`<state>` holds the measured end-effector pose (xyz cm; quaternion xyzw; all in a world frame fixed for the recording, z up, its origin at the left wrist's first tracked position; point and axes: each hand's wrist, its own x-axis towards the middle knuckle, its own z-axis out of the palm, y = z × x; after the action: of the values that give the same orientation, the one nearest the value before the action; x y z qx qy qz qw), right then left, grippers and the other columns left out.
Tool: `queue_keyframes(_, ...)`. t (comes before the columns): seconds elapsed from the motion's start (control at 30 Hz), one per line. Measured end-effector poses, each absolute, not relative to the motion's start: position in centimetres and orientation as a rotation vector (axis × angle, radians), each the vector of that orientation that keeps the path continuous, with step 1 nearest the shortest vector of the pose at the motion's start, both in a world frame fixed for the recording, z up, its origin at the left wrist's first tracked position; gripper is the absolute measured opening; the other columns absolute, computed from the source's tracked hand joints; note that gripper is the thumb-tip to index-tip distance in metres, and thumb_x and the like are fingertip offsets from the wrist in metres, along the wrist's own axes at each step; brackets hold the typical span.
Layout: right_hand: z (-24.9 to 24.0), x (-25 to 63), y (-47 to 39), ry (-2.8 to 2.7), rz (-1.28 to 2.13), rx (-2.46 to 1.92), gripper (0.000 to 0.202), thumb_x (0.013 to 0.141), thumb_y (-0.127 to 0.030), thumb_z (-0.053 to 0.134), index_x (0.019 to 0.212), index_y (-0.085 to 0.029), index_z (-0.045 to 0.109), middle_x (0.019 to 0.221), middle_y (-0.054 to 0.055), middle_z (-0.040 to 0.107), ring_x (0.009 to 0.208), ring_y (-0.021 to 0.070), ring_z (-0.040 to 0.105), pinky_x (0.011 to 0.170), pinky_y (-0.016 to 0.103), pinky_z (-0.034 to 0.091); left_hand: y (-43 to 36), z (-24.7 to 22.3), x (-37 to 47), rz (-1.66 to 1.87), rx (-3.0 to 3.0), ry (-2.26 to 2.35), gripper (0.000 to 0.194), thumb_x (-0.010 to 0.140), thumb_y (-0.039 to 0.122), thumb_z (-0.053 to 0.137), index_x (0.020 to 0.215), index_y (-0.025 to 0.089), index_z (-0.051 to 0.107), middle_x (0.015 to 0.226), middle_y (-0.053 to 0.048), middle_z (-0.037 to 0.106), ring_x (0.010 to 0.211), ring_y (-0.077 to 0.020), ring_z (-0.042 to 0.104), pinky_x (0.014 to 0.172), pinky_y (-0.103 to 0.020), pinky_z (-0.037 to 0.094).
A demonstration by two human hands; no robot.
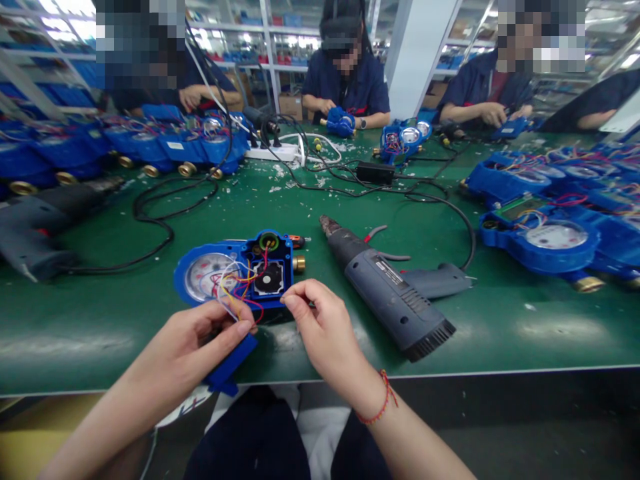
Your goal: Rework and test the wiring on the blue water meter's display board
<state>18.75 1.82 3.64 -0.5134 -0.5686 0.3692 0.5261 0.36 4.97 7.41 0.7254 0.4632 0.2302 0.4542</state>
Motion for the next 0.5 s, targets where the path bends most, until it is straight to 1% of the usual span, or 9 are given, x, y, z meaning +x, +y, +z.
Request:
queue_keyframes(0.07, 3.1, 18.2, 1.6, -1.209, 1.127, -1.147, 0.026, 0.09, -0.041, 0.059, 0.095, -0.015, 0.063, 0.078, 0.002, 0.059, 0.056, 0.0083, 0.047, 0.051, 0.021, 0.039, 5.0, 7.3, 0.4, 0.573, 1.806, 1.131, 0.029, 0.086, 0.043, 0.048, 0.077, 0.018, 0.061, 0.078, -0.006, 0.063, 0.076, -0.0228, 0.058, 0.067, -0.032, 0.041)
queue_keyframes(0.1, 2.9, 17.9, 1.5, -1.149, 1.223, -1.101, 0.03, 0.087, -0.043, 0.064, 0.099, -0.015, 0.064, 0.081, 0.002, 0.06, 0.058, 0.0083, 0.049, 0.052, 0.021, 0.04, 5.0, 7.1, 0.4, 0.577, 1.807, 1.123, 0.029, 0.086, 0.042, 0.048, 0.078, 0.018, 0.061, 0.079, -0.006, 0.064, 0.079, -0.023, 0.059, 0.068, -0.032, 0.042)
queue_keyframes(0.13, 2.8, 17.6, 1.3, -1.099, 1.294, -1.064, 0.033, 0.083, -0.043, 0.069, 0.101, -0.015, 0.065, 0.083, 0.003, 0.061, 0.061, 0.0085, 0.05, 0.053, 0.02, 0.041, 5.0, 7.0, 0.4, 0.582, 1.803, 1.115, 0.028, 0.087, 0.041, 0.048, 0.079, 0.018, 0.061, 0.08, -0.006, 0.064, 0.08, -0.023, 0.059, 0.068, -0.032, 0.042)
queue_keyframes(0.2, 2.6, 17.0, 1.1, -1.044, 1.358, -1.042, 0.029, 0.078, -0.039, 0.074, 0.094, -0.015, 0.066, 0.079, 0.001, 0.061, 0.061, 0.0083, 0.05, 0.053, 0.019, 0.041, 5.0, 6.9, 0.4, 0.595, 1.797, 1.098, 0.027, 0.088, 0.04, 0.048, 0.08, 0.019, 0.061, 0.08, -0.004, 0.064, 0.078, -0.0217, 0.059, 0.067, -0.031, 0.042)
queue_keyframes(0.27, 2.7, 16.5, 0.9, -1.051, 1.316, -1.062, 0.021, 0.081, -0.034, 0.071, 0.083, -0.015, 0.064, 0.07, -0.001, 0.057, 0.059, 0.0078, 0.047, 0.053, 0.019, 0.039, 4.9, 7.0, 0.4, 0.614, 1.795, 1.086, 0.025, 0.088, 0.039, 0.049, 0.08, 0.019, 0.061, 0.078, -0.003, 0.062, 0.072, -0.0193, 0.056, 0.065, -0.03, 0.042)
queue_keyframes(0.33, 2.9, 16.3, 0.8, -1.107, 1.223, -1.067, 0.018, 0.085, -0.031, 0.065, 0.077, -0.016, 0.06, 0.068, -0.002, 0.055, 0.06, 0.008, 0.046, 0.056, 0.02, 0.04, 4.8, 7.2, 0.5, 0.623, 1.802, 1.1, 0.021, 0.085, 0.037, 0.051, 0.08, 0.018, 0.06, 0.071, 0.001, 0.056, 0.063, -0.0163, 0.05, 0.06, -0.028, 0.04)
queue_keyframes(0.43, 3.0, 16.2, 0.8, -1.234, 1.094, -1.093, 0.013, 0.088, -0.025, 0.06, 0.078, -0.017, 0.058, 0.074, -0.001, 0.056, 0.067, 0.0096, 0.05, 0.062, 0.021, 0.041, 4.7, 7.5, 0.8, 0.594, 1.842, 1.156, 0.018, 0.081, 0.034, 0.054, 0.081, 0.018, 0.061, 0.059, 0.006, 0.042, 0.053, -0.014, 0.039, 0.051, -0.027, 0.032)
queue_keyframes(0.5, 3.2, 16.4, 0.7, -1.334, 0.987, -1.138, 0.011, 0.088, -0.02, 0.059, 0.077, -0.017, 0.059, 0.074, -0.001, 0.056, 0.067, 0.0096, 0.05, 0.061, 0.021, 0.041, 4.7, 7.5, 0.9, 0.571, 1.863, 1.154, 0.019, 0.082, 0.034, 0.053, 0.079, 0.017, 0.062, 0.057, 0.006, 0.039, 0.052, -0.0134, 0.035, 0.049, -0.027, 0.028)
